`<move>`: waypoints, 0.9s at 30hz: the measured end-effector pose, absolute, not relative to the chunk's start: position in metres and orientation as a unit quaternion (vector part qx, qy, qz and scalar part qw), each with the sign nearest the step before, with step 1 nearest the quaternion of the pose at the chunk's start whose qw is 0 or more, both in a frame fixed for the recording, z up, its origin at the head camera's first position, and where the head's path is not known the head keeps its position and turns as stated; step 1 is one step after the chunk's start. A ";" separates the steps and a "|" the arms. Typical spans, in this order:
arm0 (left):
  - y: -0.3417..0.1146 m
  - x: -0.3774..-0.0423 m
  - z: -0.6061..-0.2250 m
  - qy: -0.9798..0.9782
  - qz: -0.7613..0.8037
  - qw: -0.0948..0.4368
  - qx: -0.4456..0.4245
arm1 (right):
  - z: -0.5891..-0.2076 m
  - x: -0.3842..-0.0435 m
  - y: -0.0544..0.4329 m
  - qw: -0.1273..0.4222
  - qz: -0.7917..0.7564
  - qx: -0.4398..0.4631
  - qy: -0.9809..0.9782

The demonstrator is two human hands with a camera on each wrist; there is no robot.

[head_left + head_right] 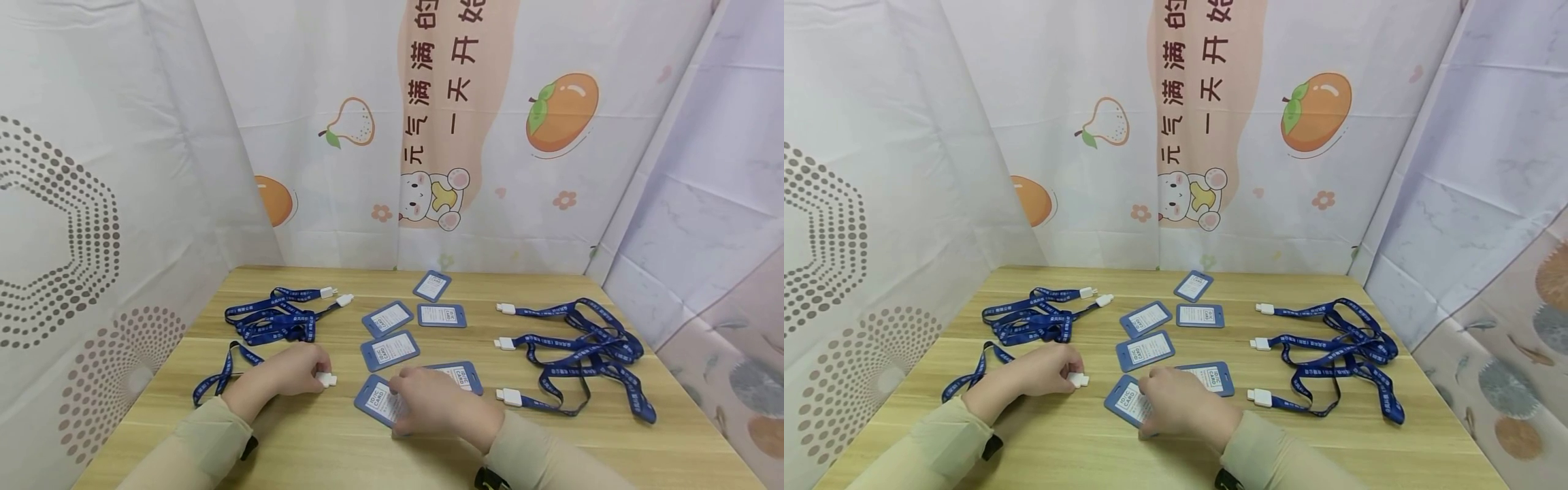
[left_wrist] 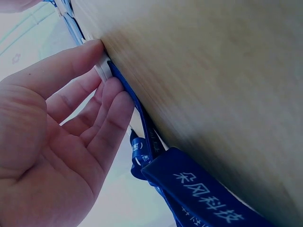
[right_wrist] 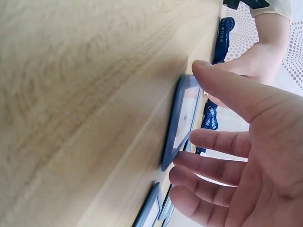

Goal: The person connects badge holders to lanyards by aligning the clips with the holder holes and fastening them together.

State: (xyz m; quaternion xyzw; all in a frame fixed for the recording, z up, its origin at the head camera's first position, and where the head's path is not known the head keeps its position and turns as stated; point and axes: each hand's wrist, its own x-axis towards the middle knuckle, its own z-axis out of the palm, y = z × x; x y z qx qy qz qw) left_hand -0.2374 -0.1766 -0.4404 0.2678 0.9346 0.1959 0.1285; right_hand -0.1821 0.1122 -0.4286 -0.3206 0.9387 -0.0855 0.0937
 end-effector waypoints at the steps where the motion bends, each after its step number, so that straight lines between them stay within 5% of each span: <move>1: -0.176 -0.237 -0.440 0.934 0.196 0.128 0.269 | -0.429 -0.182 0.112 0.093 -0.081 -0.321 0.939; 27: -0.177 -0.237 -0.440 0.933 0.203 0.126 0.270 | -0.432 -0.182 0.109 0.077 -0.061 -0.330 0.939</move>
